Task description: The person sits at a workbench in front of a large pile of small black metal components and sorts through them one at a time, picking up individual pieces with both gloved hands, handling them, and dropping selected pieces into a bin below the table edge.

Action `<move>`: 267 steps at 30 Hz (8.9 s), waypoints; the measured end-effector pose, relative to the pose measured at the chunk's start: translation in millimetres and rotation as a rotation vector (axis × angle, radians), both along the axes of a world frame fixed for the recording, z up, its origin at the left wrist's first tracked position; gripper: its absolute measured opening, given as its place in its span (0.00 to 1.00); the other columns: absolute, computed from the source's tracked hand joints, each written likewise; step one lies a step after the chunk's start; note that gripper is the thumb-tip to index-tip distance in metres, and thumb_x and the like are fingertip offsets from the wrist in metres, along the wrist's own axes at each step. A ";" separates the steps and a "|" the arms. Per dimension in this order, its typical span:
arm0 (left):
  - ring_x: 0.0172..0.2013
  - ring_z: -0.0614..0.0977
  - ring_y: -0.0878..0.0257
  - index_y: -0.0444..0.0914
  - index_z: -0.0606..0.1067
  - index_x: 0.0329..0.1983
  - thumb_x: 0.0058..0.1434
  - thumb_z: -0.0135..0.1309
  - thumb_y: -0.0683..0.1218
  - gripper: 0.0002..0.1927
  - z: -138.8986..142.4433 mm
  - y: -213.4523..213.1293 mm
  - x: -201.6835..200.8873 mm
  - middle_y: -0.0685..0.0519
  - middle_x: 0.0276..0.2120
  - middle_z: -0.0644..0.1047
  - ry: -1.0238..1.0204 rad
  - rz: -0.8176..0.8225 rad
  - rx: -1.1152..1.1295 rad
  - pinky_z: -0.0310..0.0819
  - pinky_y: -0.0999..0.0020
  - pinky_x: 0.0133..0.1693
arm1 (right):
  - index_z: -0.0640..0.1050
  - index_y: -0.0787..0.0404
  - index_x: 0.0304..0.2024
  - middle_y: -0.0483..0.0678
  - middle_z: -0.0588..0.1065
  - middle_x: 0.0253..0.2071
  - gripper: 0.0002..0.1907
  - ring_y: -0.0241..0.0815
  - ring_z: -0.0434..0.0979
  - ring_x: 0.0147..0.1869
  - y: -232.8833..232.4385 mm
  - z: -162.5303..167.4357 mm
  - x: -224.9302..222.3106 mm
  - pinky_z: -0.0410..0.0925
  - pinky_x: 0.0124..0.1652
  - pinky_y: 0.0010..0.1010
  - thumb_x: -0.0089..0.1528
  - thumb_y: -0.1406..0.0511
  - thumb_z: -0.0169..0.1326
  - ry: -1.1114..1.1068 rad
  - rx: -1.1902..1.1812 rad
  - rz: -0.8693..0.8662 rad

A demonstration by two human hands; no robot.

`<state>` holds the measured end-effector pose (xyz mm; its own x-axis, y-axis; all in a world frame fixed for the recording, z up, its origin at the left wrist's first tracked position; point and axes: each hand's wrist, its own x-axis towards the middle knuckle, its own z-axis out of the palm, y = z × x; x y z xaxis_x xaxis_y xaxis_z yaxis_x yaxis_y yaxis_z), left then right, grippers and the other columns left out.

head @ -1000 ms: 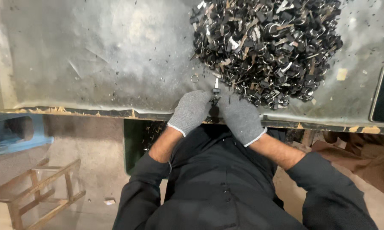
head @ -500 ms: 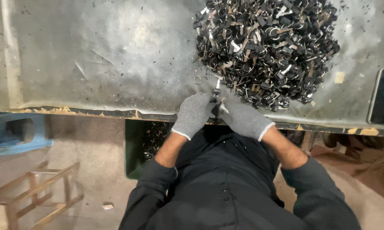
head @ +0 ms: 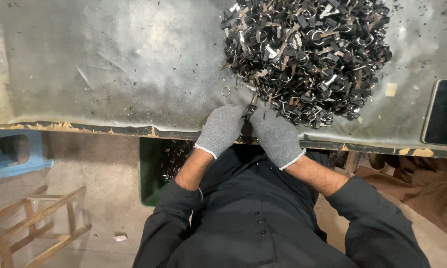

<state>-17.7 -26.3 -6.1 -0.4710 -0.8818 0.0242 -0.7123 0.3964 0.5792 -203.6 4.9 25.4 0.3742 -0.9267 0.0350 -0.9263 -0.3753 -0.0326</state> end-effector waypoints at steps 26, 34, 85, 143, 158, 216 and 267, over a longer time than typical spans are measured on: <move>0.40 0.81 0.48 0.37 0.77 0.47 0.57 0.54 0.38 0.14 -9.1 23.5 -0.9 0.47 0.36 0.78 0.036 0.096 -0.167 0.75 0.54 0.44 | 0.73 0.65 0.52 0.58 0.76 0.42 0.18 0.58 0.81 0.36 7.0 -11.7 -4.1 0.74 0.33 0.45 0.62 0.63 0.58 -0.446 0.230 -0.074; 0.40 0.80 0.47 0.37 0.75 0.47 0.60 0.54 0.39 0.11 -6.4 23.1 -3.1 0.46 0.37 0.76 0.019 0.086 -0.153 0.74 0.53 0.43 | 0.72 0.62 0.43 0.58 0.76 0.40 0.08 0.57 0.82 0.34 5.2 -17.3 7.4 0.75 0.31 0.44 0.67 0.64 0.53 -0.271 0.299 -0.168; 0.39 0.79 0.47 0.38 0.74 0.42 0.57 0.51 0.38 0.09 -2.1 15.0 -1.7 0.46 0.34 0.75 0.020 0.044 -0.157 0.74 0.52 0.41 | 0.73 0.65 0.47 0.61 0.78 0.41 0.11 0.61 0.81 0.37 -8.6 0.3 0.0 0.73 0.34 0.50 0.65 0.64 0.50 -0.388 0.441 -0.142; 0.34 0.83 0.47 0.45 0.82 0.41 0.54 0.59 0.50 0.13 125.2 12.1 55.8 0.47 0.32 0.80 -0.611 0.302 0.194 0.77 0.51 0.35 | 0.72 0.66 0.51 0.60 0.79 0.33 0.20 0.60 0.82 0.34 9.7 2.2 -19.0 0.74 0.32 0.49 0.64 0.58 0.54 -0.426 0.339 -0.102; 0.33 0.82 0.56 0.43 0.78 0.32 0.54 0.65 0.47 0.07 15.3 11.0 -20.8 0.53 0.29 0.79 0.285 0.337 -0.090 0.75 0.60 0.37 | 0.76 0.55 0.53 0.56 0.81 0.40 0.15 0.58 0.82 0.45 15.0 16.6 -12.9 0.72 0.42 0.56 0.64 0.60 0.53 -0.313 0.407 -0.121; 0.38 0.80 0.54 0.39 0.76 0.53 0.56 0.57 0.38 0.20 10.2 23.5 -8.9 0.54 0.33 0.78 0.117 0.204 -0.321 0.68 0.54 0.44 | 0.73 0.64 0.46 0.61 0.77 0.43 0.13 0.60 0.81 0.41 -17.4 15.9 4.4 0.74 0.40 0.49 0.66 0.61 0.52 -0.368 0.502 -0.130; 0.29 0.79 0.51 0.42 0.77 0.31 0.55 0.58 0.44 0.02 17.4 27.3 -12.5 0.52 0.24 0.76 -0.021 0.155 -0.295 0.64 0.50 0.35 | 0.60 0.71 0.67 0.66 0.78 0.36 0.30 0.67 0.81 0.38 -7.0 11.3 -7.6 0.73 0.38 0.55 0.65 0.62 0.46 -0.406 0.520 -0.154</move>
<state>-30.2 1.0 11.3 -0.3349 -0.8996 0.2805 -0.7881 0.4306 0.4400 -211.2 -2.1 36.7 0.2882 -0.9026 -0.3198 -0.8440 -0.0817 -0.5301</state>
